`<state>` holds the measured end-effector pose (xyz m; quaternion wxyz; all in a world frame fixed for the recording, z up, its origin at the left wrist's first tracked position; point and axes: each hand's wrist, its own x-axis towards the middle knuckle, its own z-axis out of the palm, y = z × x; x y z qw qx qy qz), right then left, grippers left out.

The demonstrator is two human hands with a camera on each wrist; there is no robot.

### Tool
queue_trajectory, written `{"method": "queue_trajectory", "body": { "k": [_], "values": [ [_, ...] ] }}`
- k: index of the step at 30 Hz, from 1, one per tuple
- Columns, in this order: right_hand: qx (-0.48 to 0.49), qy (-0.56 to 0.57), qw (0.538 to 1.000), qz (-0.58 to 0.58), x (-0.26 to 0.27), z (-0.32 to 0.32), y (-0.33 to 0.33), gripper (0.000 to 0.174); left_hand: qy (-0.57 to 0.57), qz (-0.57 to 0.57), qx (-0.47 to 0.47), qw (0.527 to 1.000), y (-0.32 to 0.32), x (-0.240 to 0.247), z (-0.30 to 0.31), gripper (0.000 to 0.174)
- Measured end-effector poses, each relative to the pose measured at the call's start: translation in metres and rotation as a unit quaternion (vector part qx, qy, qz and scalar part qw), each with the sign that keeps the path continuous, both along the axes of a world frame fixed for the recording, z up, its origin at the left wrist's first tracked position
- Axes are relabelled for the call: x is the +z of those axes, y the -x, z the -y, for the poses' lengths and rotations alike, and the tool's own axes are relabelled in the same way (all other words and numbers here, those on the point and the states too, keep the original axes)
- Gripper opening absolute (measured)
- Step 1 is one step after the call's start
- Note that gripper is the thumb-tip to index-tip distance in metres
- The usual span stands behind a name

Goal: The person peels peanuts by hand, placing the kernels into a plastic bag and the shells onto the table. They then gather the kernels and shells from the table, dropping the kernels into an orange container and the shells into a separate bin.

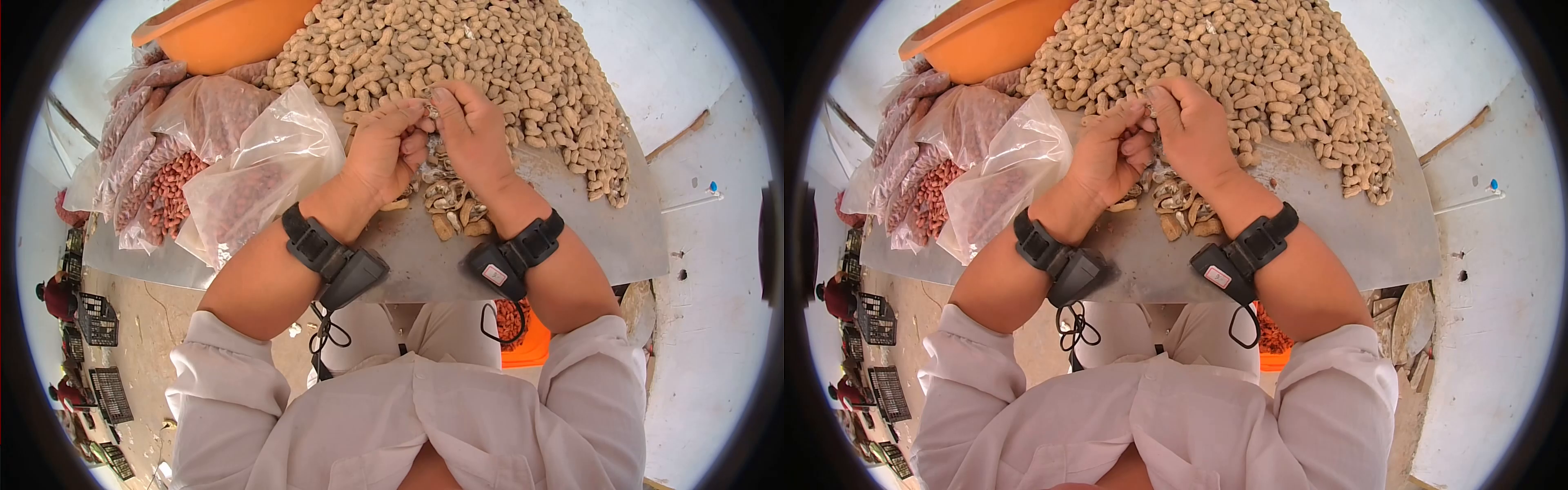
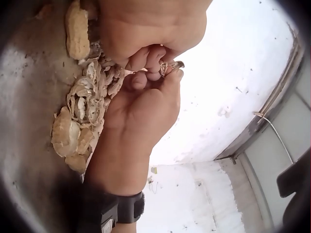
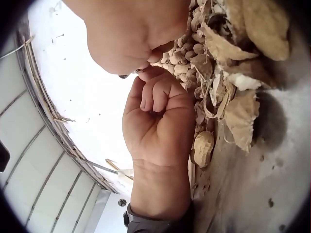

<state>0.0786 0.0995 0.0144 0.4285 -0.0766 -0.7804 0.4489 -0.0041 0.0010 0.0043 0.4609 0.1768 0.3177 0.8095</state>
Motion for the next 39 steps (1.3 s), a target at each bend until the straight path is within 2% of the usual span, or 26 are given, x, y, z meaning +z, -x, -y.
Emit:
{"method": "queue_trajectory", "body": {
  "k": [7, 13, 16, 19, 22, 25, 28, 32, 35, 37, 39],
  "values": [
    [-0.014, -0.214, 0.976, -0.043, 0.004, -0.002, -0.001, 0.013, 0.002, 0.112, -0.047, 0.993, 0.007, -0.002, -0.001, 0.015],
    [0.027, -0.236, 0.97, -0.052, 0.01, -0.001, -0.004, 0.015, -0.019, 0.116, -0.062, 0.991, 0.01, -0.002, 0.0, 0.017],
    [0.023, -0.191, 0.98, -0.051, 0.008, -0.002, -0.002, 0.013, -0.026, 0.123, -0.063, 0.99, 0.01, 0.0, 0.002, 0.016],
    [0.058, -0.005, 0.997, -0.045, 0.009, 0.001, -0.005, 0.011, 0.007, 0.119, -0.031, 0.992, 0.009, 0.002, 0.001, 0.014],
    [0.043, 0.023, 0.999, 0.004, 0.01, -0.01, -0.008, 0.01, 0.014, 0.074, -0.01, 0.997, 0.008, 0.002, 0.003, 0.014],
    [0.025, -0.024, 0.998, 0.054, 0.009, -0.025, -0.01, 0.02, 0.004, 0.023, 0.0, 1.0, 0.006, 0.001, 0.005, 0.016],
    [-0.02, -0.018, 0.996, 0.081, 0.012, -0.029, -0.01, 0.029, 0.027, -0.031, 0.009, 0.999, 0.006, 0.003, 0.007, 0.017],
    [-0.04, -0.078, 0.987, 0.137, 0.002, -0.037, -0.003, 0.025, 0.061, -0.113, 0.001, 0.992, 0.005, 0.002, 0.008, 0.016],
    [-0.036, -0.189, 0.959, 0.207, -0.008, -0.041, 0.002, 0.018, 0.062, -0.098, -0.012, 0.993, 0.004, 0.006, 0.01, 0.018],
    [-0.056, -0.27, 0.932, 0.235, -0.014, -0.042, 0.003, 0.019, 0.046, -0.069, -0.003, 0.997, 0.004, 0.006, 0.009, 0.018],
    [-0.058, -0.298, 0.926, 0.225, -0.016, -0.041, 0.003, 0.02, 0.036, -0.051, 0.007, 0.998, 0.004, 0.005, 0.008, 0.019]
  ]
}}
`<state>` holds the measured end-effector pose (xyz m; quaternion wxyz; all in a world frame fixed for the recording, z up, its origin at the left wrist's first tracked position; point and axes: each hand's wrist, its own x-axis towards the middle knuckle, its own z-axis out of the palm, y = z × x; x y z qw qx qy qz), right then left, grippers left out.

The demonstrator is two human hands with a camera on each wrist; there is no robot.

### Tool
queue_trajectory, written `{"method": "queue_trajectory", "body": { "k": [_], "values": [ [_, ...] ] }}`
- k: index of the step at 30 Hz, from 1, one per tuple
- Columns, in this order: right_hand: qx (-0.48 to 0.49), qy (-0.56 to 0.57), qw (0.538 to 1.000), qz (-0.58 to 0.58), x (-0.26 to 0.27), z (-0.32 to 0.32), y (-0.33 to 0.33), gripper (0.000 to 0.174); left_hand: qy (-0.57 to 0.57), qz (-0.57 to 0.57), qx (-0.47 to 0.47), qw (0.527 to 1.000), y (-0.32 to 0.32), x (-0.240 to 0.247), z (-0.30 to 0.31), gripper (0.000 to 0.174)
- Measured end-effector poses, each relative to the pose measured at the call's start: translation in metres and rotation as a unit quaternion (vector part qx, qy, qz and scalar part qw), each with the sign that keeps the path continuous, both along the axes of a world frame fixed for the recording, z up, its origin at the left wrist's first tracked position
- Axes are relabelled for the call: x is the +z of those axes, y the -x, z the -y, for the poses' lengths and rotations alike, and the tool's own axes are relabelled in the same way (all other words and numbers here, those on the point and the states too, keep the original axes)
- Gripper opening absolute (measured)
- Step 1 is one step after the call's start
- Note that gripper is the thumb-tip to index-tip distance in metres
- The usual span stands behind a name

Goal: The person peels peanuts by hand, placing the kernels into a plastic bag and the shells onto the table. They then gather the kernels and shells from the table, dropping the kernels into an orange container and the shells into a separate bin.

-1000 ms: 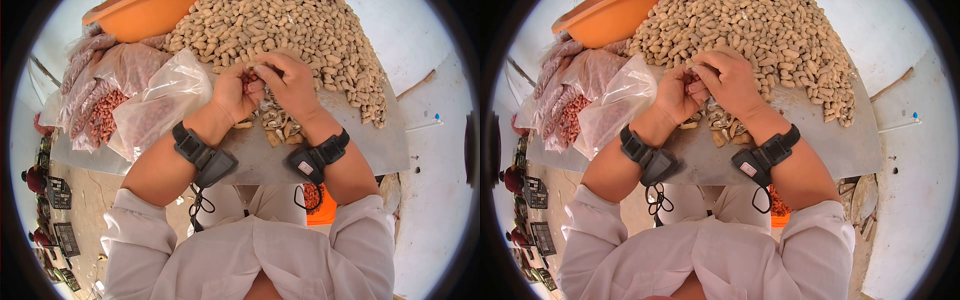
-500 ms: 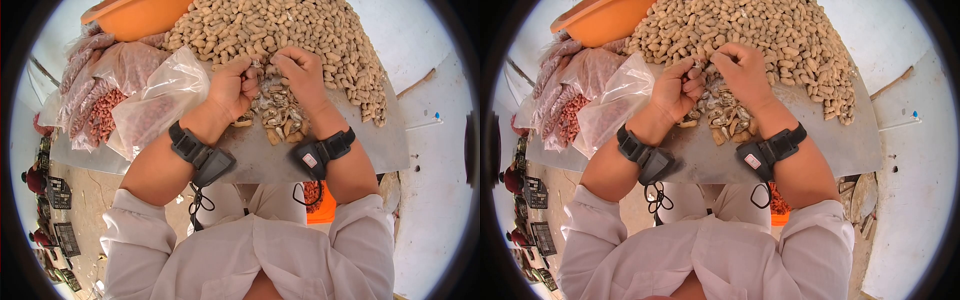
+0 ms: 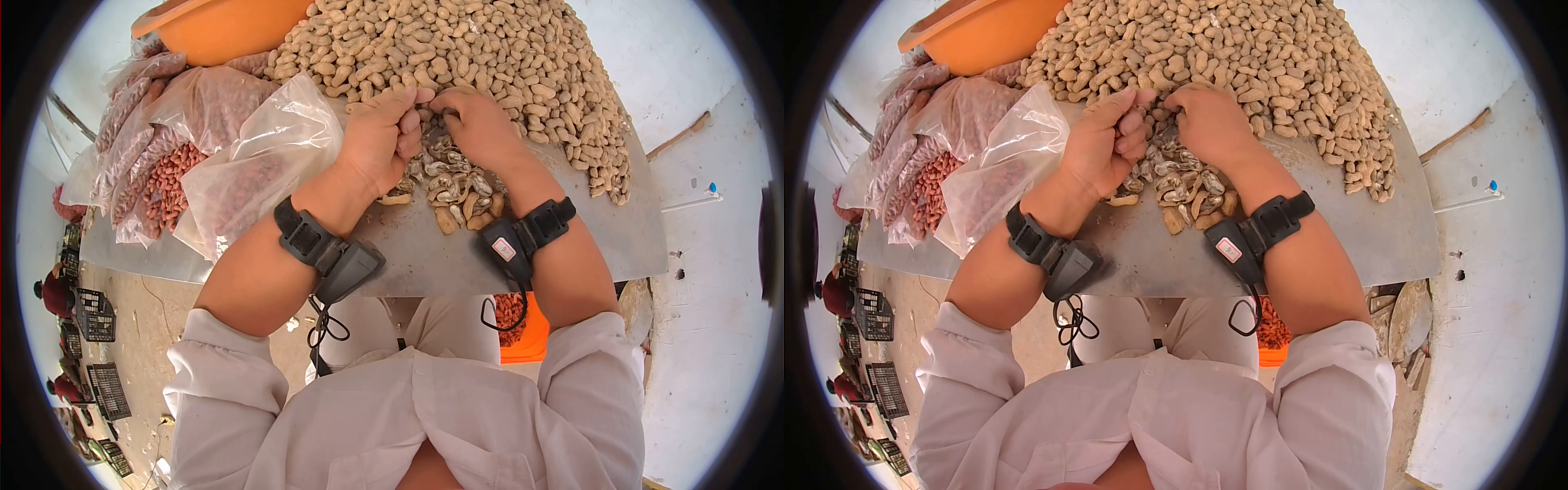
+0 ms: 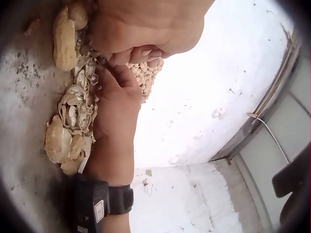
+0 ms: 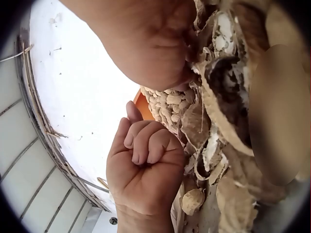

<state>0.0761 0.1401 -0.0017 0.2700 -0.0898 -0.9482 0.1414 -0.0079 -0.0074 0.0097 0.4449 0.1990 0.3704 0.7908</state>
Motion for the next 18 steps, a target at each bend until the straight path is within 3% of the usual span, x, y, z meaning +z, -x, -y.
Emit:
{"method": "queue_trajectory", "body": {
  "k": [7, 18],
  "values": [
    [-0.031, -0.036, 0.998, 0.029, 0.004, 0.007, -0.001, 0.016, -0.015, -0.006, 0.022, 1.0, 0.0, 0.0, -0.001, 0.019],
    [-0.057, 0.012, 0.998, 0.033, 0.01, 0.009, 0.0, 0.013, -0.024, -0.018, 0.021, 0.999, 0.004, -0.003, -0.003, 0.019]
  ]
}}
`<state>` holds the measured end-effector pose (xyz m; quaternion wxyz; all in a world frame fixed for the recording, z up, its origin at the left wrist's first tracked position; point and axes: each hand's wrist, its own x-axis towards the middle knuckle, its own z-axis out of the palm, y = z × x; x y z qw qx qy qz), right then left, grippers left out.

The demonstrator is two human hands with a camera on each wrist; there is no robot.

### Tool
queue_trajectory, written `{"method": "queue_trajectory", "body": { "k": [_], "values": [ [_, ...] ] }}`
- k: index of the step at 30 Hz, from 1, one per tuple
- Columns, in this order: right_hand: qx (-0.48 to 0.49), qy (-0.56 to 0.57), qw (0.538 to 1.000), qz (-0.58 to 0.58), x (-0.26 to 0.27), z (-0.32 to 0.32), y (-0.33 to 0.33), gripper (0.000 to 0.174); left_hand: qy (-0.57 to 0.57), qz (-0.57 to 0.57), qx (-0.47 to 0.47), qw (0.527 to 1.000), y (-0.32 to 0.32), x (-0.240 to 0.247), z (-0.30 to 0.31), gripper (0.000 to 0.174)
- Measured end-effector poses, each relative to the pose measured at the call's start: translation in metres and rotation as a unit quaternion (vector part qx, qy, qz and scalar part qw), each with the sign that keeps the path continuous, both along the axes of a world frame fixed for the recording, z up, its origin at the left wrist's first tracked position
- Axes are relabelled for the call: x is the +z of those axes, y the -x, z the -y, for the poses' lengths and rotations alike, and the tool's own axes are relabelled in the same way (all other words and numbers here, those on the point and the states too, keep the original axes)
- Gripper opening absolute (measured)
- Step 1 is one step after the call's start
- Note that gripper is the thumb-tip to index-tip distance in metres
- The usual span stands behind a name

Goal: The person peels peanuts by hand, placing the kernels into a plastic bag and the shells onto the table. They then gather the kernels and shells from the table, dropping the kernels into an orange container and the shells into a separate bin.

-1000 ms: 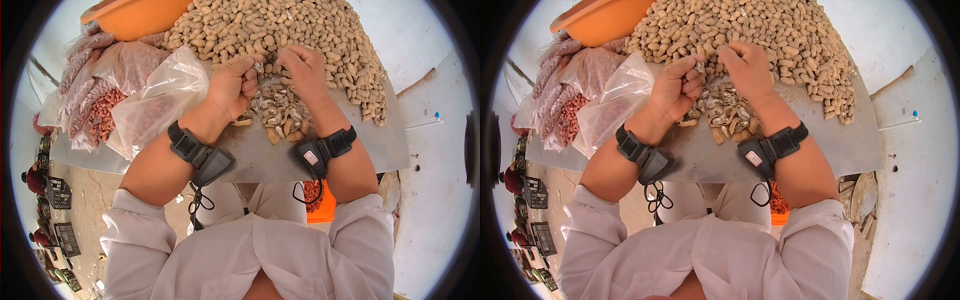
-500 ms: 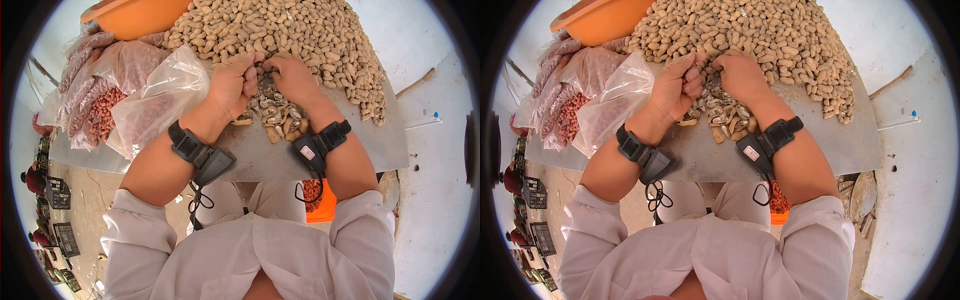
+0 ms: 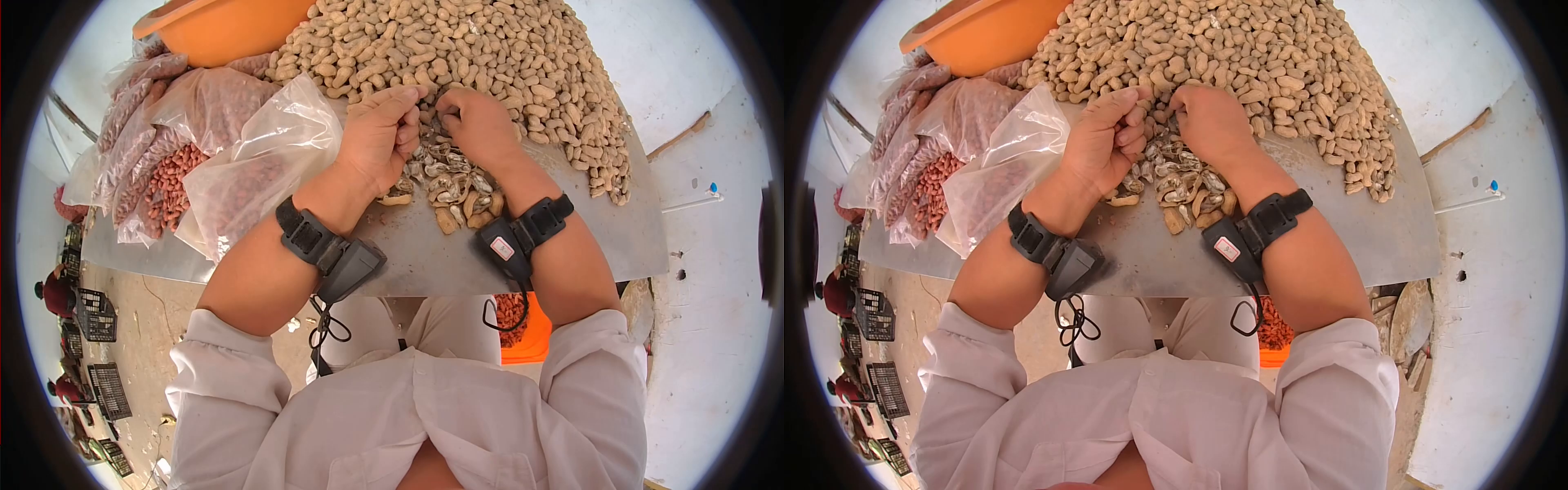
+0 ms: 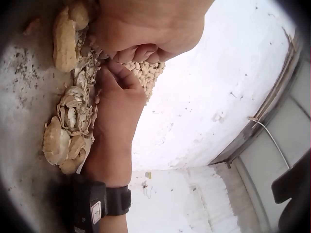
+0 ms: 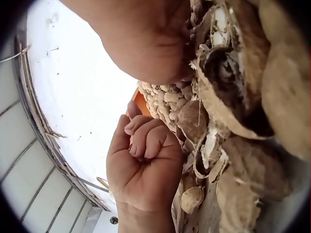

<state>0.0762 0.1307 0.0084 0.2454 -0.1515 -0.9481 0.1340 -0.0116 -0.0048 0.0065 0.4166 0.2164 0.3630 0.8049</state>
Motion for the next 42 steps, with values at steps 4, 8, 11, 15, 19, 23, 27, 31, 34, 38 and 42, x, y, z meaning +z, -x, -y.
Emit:
{"method": "queue_trajectory", "body": {
  "k": [4, 8, 11, 15, 19, 23, 27, 31, 34, 38, 42],
  "values": [
    [0.028, -0.023, 0.999, 0.004, -0.003, -0.005, -0.002, 0.016, 0.007, 0.001, 0.003, 1.0, 0.0, 0.0, 0.0, 0.018],
    [0.037, -0.016, 0.999, 0.006, -0.004, -0.008, -0.002, 0.017, 0.007, -0.003, 0.001, 1.0, 0.0, 0.0, 0.0, 0.018],
    [0.029, -0.004, 1.0, 0.01, -0.003, -0.007, -0.002, 0.017, 0.006, -0.01, 0.001, 1.0, 0.0, 0.0, 0.001, 0.017],
    [0.023, 0.07, 0.995, -0.072, 0.0, -0.005, -0.002, 0.014, 0.004, -0.01, 0.003, 1.0, 0.0, 0.001, 0.001, 0.016],
    [0.102, 0.402, 0.882, -0.223, 0.006, -0.007, -0.002, 0.013, 0.03, -0.021, 0.011, 0.999, 0.002, 0.0, 0.0, 0.014],
    [0.212, 0.516, 0.798, -0.228, 0.006, -0.003, -0.004, 0.012, 0.02, -0.04, 0.009, 0.999, -0.004, -0.001, -0.001, 0.018],
    [0.22, 0.544, 0.781, -0.213, 0.003, -0.001, -0.004, 0.014, 0.007, -0.083, 0.021, 0.996, -0.005, 0.001, 0.0, 0.021],
    [0.232, 0.564, 0.767, -0.199, 0.005, 0.002, -0.007, 0.017, 0.006, -0.086, 0.038, 0.996, -0.006, 0.001, 0.0, 0.021],
    [0.25, 0.578, 0.751, -0.2, 0.005, 0.004, -0.005, 0.019, -0.008, -0.084, 0.038, 0.996, -0.006, -0.001, 0.0, 0.023],
    [0.227, 0.514, 0.802, -0.204, 0.004, 0.002, -0.005, 0.018, 0.008, -0.091, 0.044, 0.995, -0.007, 0.001, 0.001, 0.021],
    [0.194, 0.428, 0.858, -0.205, 0.006, 0.006, -0.007, 0.018, 0.03, -0.102, 0.058, 0.993, -0.007, 0.003, 0.001, 0.021]
  ]
}}
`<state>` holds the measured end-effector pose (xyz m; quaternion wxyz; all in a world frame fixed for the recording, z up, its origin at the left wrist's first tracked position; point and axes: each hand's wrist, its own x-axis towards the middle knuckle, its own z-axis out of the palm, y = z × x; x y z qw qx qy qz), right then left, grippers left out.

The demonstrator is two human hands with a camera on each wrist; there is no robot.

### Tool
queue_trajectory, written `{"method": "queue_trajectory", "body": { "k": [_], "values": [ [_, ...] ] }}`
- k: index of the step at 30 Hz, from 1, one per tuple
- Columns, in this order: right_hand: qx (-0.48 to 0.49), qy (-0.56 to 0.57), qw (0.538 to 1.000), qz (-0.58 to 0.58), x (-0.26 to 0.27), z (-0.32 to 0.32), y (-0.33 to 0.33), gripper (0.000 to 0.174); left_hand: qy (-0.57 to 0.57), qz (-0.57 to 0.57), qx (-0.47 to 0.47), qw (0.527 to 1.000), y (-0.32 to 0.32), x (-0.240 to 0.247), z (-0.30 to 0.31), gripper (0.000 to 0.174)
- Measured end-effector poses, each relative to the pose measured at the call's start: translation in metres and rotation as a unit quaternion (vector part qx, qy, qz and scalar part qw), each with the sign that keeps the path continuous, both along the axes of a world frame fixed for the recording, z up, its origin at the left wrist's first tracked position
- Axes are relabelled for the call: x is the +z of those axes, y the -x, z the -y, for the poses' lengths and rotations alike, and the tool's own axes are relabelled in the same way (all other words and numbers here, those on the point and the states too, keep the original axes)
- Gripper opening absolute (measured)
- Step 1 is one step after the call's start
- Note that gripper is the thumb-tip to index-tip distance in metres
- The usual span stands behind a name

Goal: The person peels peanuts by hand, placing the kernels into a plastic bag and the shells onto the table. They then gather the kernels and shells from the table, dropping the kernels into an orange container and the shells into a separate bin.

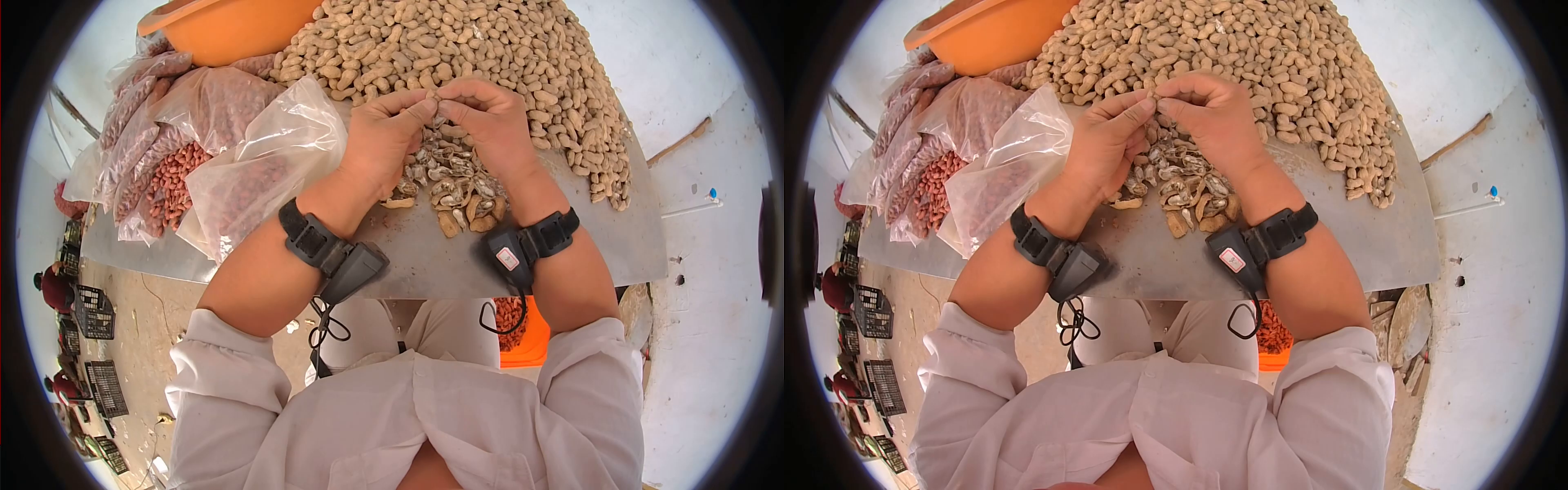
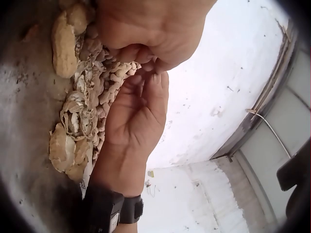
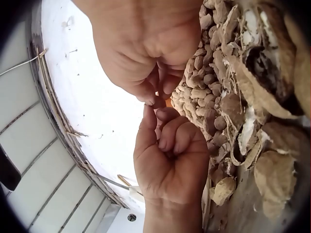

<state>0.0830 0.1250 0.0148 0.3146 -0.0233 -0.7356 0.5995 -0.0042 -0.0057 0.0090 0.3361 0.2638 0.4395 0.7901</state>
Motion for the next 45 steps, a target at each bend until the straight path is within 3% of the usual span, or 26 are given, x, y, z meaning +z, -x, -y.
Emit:
{"method": "queue_trajectory", "body": {
  "k": [4, 7, 10, 13, 16, 22, 34, 40, 45],
  "values": [
    [-0.003, -0.041, 0.999, -0.022, 0.001, 0.004, 0.002, 0.021, -0.012, -0.005, -0.004, 1.0, -0.001, 0.002, 0.001, 0.017],
    [0.052, 0.029, 0.998, 0.032, 0.012, 0.013, -0.004, 0.02, -0.028, -0.017, -0.037, 0.999, 0.0, 0.005, 0.004, 0.015],
    [0.053, -0.017, 0.997, 0.052, 0.012, 0.009, -0.005, 0.02, -0.026, -0.028, -0.065, 0.997, 0.004, 0.004, 0.006, 0.015],
    [0.034, -0.071, 0.996, 0.05, 0.015, 0.011, -0.008, 0.02, 0.0, -0.044, -0.053, 0.998, 0.003, 0.002, 0.003, 0.014],
    [-0.02, -0.169, 0.985, -0.038, 0.006, 0.013, -0.001, 0.02, 0.002, -0.032, -0.045, 0.998, 0.001, 0.003, 0.003, 0.013],
    [-0.121, -0.332, 0.935, -0.024, 0.011, 0.029, -0.003, 0.017, -0.026, 0.046, -0.071, 0.996, -0.003, 0.001, 0.002, 0.013],
    [-0.218, -0.376, 0.901, 0.002, 0.002, 0.035, 0.005, 0.012, -0.025, 0.062, -0.042, 0.997, -0.008, -0.003, -0.005, 0.014],
    [-0.222, -0.23, 0.948, -0.002, 0.004, 0.035, 0.006, 0.018, -0.017, 0.089, -0.032, 0.995, -0.015, -0.001, -0.005, 0.011],
    [-0.142, -0.041, 0.989, 0.023, -0.006, 0.019, 0.009, 0.021, -0.005, 0.085, -0.046, 0.995, -0.01, -0.004, -0.005, 0.009]
  ]
}}
